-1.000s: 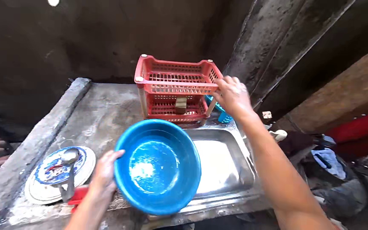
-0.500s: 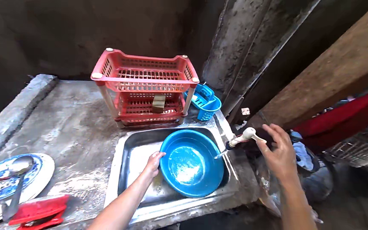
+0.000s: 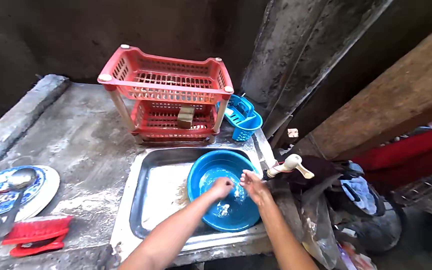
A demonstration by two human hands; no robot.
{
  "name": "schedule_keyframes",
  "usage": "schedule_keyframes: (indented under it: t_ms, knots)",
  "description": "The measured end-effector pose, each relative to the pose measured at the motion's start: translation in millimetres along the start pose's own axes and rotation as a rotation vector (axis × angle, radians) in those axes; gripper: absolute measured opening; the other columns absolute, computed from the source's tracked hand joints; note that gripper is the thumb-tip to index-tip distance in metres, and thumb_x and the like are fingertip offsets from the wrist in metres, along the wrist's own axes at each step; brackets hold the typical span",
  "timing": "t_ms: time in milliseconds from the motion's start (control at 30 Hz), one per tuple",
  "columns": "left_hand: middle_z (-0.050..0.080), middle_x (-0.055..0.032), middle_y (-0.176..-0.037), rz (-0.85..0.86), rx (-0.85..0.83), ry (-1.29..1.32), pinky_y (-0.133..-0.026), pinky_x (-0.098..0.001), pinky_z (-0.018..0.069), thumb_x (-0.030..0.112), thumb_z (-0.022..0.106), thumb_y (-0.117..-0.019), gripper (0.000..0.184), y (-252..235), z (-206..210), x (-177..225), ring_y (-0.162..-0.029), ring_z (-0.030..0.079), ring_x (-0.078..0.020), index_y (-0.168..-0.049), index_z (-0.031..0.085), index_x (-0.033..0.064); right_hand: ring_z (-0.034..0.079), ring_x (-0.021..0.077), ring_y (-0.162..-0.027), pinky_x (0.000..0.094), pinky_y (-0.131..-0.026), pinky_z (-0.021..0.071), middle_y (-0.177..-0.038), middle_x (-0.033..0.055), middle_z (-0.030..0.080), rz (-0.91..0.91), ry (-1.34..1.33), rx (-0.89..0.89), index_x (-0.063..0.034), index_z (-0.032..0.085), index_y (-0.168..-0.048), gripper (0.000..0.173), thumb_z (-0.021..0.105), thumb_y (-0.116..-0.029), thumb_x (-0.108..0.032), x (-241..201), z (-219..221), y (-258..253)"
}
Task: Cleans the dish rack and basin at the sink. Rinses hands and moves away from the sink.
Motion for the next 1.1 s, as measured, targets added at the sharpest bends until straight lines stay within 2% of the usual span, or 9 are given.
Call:
schedule_keyframes:
  t_ms: [200, 300, 433, 533, 633, 767, 900, 1000, 1100]
  knots:
    - [0.058, -0.0088, -0.090, -0.014, 0.065, 0.871, -0.069, -0.0317, 0.0539, 0.009, 0.039, -0.1102, 0.025, -14.4, 58.0, 44.3, -0.074, 0.059, -0.0139, -0.125, 0.051, -0.0059, 0.066, 0.0054, -0.068, 0.0217, -0.065, 0.0573, -0.079, -0.0012, 0.068, -0.260, 0.179, -0.055, 0.0001, 0.062, -0.105, 0.015, 0.048, -0.1064, -0.006, -28.9, 7.5, 38.6]
    - [0.065, -0.0237, -0.124, 0.057, 0.042, 0.085, -0.105, -0.0482, 0.0460, 0.009, 0.047, -0.1062, 0.030, -18.7, 37.0, 48.7, -0.118, 0.061, -0.0305, -0.122, 0.063, -0.0111, 0.066, 0.0051, -0.064, 0.0210, -0.061, 0.0575, -0.075, -0.0030, 0.068, -0.267, 0.218, 0.001, -0.0026, 0.062, -0.099, 0.022, 0.044, -0.1091, -0.010, -25.0, -9.3, 33.5]
    - [0.026, -0.0247, -0.165, -0.007, 0.333, -0.675, -0.118, -0.0759, 0.0101, -0.007, 0.059, -0.0928, 0.058, -4.1, -42.3, 7.1, -0.154, 0.015, -0.0484, -0.150, 0.047, -0.0025, 0.066, 0.0277, -0.109, 0.0419, -0.096, 0.0533, -0.122, 0.0224, 0.066, -0.090, 0.956, -0.428, 0.0089, 0.059, -0.130, 0.031, 0.050, -0.1050, -0.008, 13.7, -27.2, 16.5]
    - [0.040, -0.0234, -0.158, -0.296, 0.394, -0.472, -0.111, -0.0658, 0.0386, 0.007, 0.058, -0.0993, 0.076, 32.1, -90.7, -29.9, -0.140, 0.045, -0.0453, -0.164, 0.018, 0.0109, 0.060, 0.0418, -0.125, 0.0590, -0.109, 0.0417, -0.127, 0.0273, 0.066, 0.025, 1.769, -0.956, 0.0030, 0.069, -0.124, 0.033, 0.054, -0.1060, -0.020, 36.1, -28.7, 4.0]
    - [0.055, -0.0295, -0.141, -0.367, 0.300, -0.109, -0.109, -0.0623, 0.0427, 0.018, 0.055, -0.1046, 0.066, 59.4, -84.3, -52.7, -0.131, 0.055, -0.0450, -0.161, 0.023, 0.0062, 0.047, 0.0491, -0.137, 0.0634, -0.110, 0.0388, -0.143, 0.0320, 0.052, -0.078, 2.156, -0.774, 0.0048, 0.060, -0.136, 0.036, 0.053, -0.1037, -0.011, 41.3, -17.0, -28.3]
    - [0.050, -0.0303, -0.145, -0.301, 0.358, 0.197, -0.111, -0.0577, 0.0423, 0.013, 0.055, -0.1037, 0.066, 75.1, -57.0, -59.4, -0.134, 0.053, -0.0421, -0.159, 0.022, 0.0024, 0.049, 0.0513, -0.133, 0.0643, -0.104, 0.0425, -0.141, 0.0326, 0.052, -0.568, 1.863, -0.379, 0.0050, 0.058, -0.136, 0.036, 0.049, -0.1025, -0.007, 70.0, 26.3, -77.1]
    - [0.055, -0.0306, -0.137, -0.170, 0.502, 0.365, -0.108, -0.0532, 0.0458, 0.016, 0.050, -0.1072, 0.052, 79.6, -54.5, -68.6, -0.126, 0.058, -0.0389, -0.153, 0.033, -0.0033, 0.041, 0.0477, -0.143, 0.0535, -0.120, 0.0312, -0.149, 0.0356, 0.045, -0.513, 1.247, -0.253, 0.0124, 0.055, -0.137, 0.046, 0.058, -0.0978, -0.011, 125.8, 110.6, -40.9]
    - [0.062, -0.0276, -0.128, -0.065, 0.641, 0.409, -0.104, -0.0479, 0.0488, 0.015, 0.050, -0.1066, 0.041, 89.6, -72.7, -70.0, -0.118, 0.063, -0.0327, -0.142, 0.048, -0.0072, 0.051, 0.0304, -0.134, 0.0409, -0.112, 0.0432, -0.147, 0.0279, 0.048, -0.167, 0.689, -0.537, 0.0082, 0.039, -0.148, 0.046, 0.044, -0.1057, -0.008, 118.3, 133.7, 16.8]
    - [0.064, -0.0252, -0.125, 0.006, 0.687, 0.412, -0.099, -0.0446, 0.0544, 0.012, 0.053, -0.1045, 0.040, 99.1, -98.9, -50.1, -0.111, 0.067, -0.0284, -0.140, 0.051, -0.0058, 0.049, 0.0264, -0.140, 0.0415, -0.120, 0.0351, -0.149, 0.0227, 0.052, -0.066, 0.929, -1.005, 0.0072, 0.046, -0.147, 0.047, 0.035, -0.1108, -0.021, 92.6, 74.5, 51.5]
Point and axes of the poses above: each hand's wrist, its own y-axis away from the middle knuckle, its own z-axis out of the palm, x = y × z, the point moved 2 cm from there along -y, towards the middle knuckle
